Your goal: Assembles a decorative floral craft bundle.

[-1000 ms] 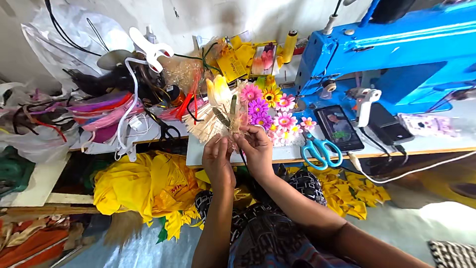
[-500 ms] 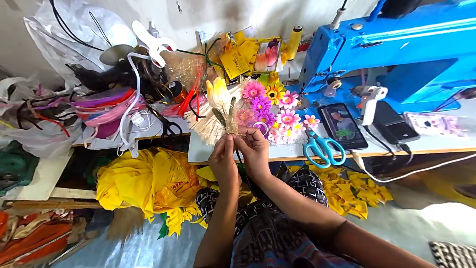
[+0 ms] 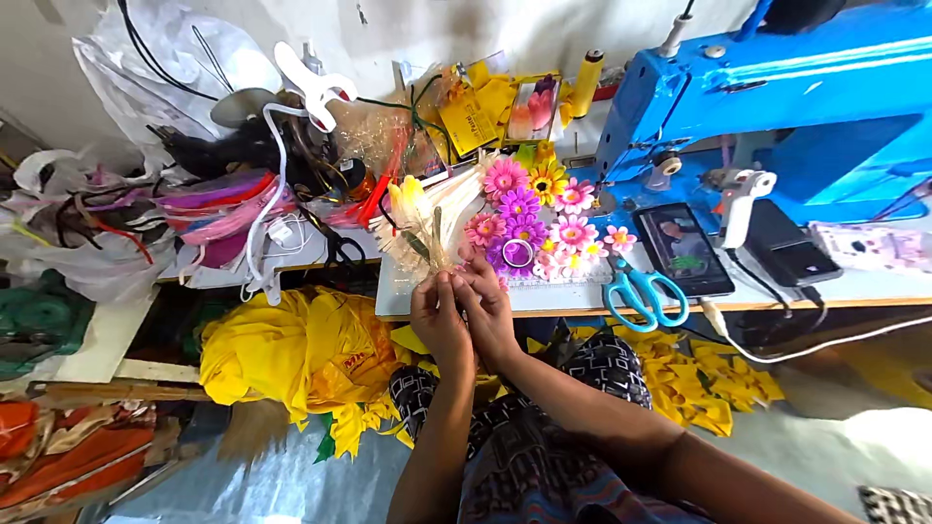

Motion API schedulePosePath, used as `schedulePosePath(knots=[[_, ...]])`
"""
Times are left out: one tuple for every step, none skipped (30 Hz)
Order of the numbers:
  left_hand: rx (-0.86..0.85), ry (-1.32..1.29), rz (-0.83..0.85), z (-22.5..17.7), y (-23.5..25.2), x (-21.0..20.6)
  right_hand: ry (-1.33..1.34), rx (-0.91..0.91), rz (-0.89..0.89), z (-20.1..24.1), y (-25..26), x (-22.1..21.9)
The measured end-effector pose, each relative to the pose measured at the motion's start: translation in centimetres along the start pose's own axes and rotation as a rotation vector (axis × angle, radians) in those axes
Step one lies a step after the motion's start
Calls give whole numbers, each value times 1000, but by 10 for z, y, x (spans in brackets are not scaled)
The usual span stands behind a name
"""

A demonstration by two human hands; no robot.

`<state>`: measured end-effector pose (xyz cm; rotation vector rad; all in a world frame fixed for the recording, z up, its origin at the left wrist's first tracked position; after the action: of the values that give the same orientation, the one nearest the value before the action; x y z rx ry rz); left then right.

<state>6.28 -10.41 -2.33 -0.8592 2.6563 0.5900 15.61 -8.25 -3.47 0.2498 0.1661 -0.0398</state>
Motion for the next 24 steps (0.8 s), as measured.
schedulePosePath(knots=[[-29,15,8,0,2,2,-6,-4,21,1,-1,-2],[-59,41,10,0,3,4,-32,-5,32,3,-2,-2],[-85,67,19,0,4,6,-68,-2,37,5,-2,-2],[-103,82,28,0,5,8,-104,9,39,8,-1,-1],[-115,85,39,0,5,9,-130,24,39,11,1,1],[-121,78,57,1,5,9,-142,40,39,14,4,3],[-121,68,82,2,5,10,-151,62,45,18,8,6],[-110,57,106,4,5,10,-154,80,61,21,11,8],[-90,43,125,5,4,10,-156,85,79,25,15,11],[-69,23,142,6,4,10,-158,79,93,29,19,14],[-49,-3,162,6,4,9,-159,65,95,32,23,17],[-23,-32,187,5,3,9,-147,39,98,35,27,21],[4,-56,210,4,3,8,-110,6,117,37,31,24],[35,-79,228,3,3,7,-54,-35,146,38,34,27],[64,-103,237,2,3,7,3,-72,175,37,37,29],[86,-125,244,2,3,7,43,-106,196,36,40,31],[103,-139,252,2,3,7,67,-128,213,36,44,32],[120,-142,257,2,3,7,71,-137,234,37,49,34],[138,-133,258,2,4,8,68,-138,263,39,53,36],[158,-120,264,2,4,9,60,-130,288,42,58,38],[178,-113,271,1,4,9,48,-108,317,45,61,39],[198,-112,283,1,4,9,26,-70,354,48,64,39],[209,-111,297,0,4,7,-2,-28,388,50,65,38],[211,-110,317,0,3,6,-32,11,419,49,66,35]])
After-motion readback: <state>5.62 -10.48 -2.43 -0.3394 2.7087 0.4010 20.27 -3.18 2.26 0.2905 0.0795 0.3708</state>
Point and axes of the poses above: each hand's wrist, its own y-axis towards the middle knuckle, its own x-axis out of the back of the hand, z = x × y, the point moved 7 cm from there along y, towards the middle knuckle, and after that the axes turned 9 degrees about -x, right-handed, at the moved point
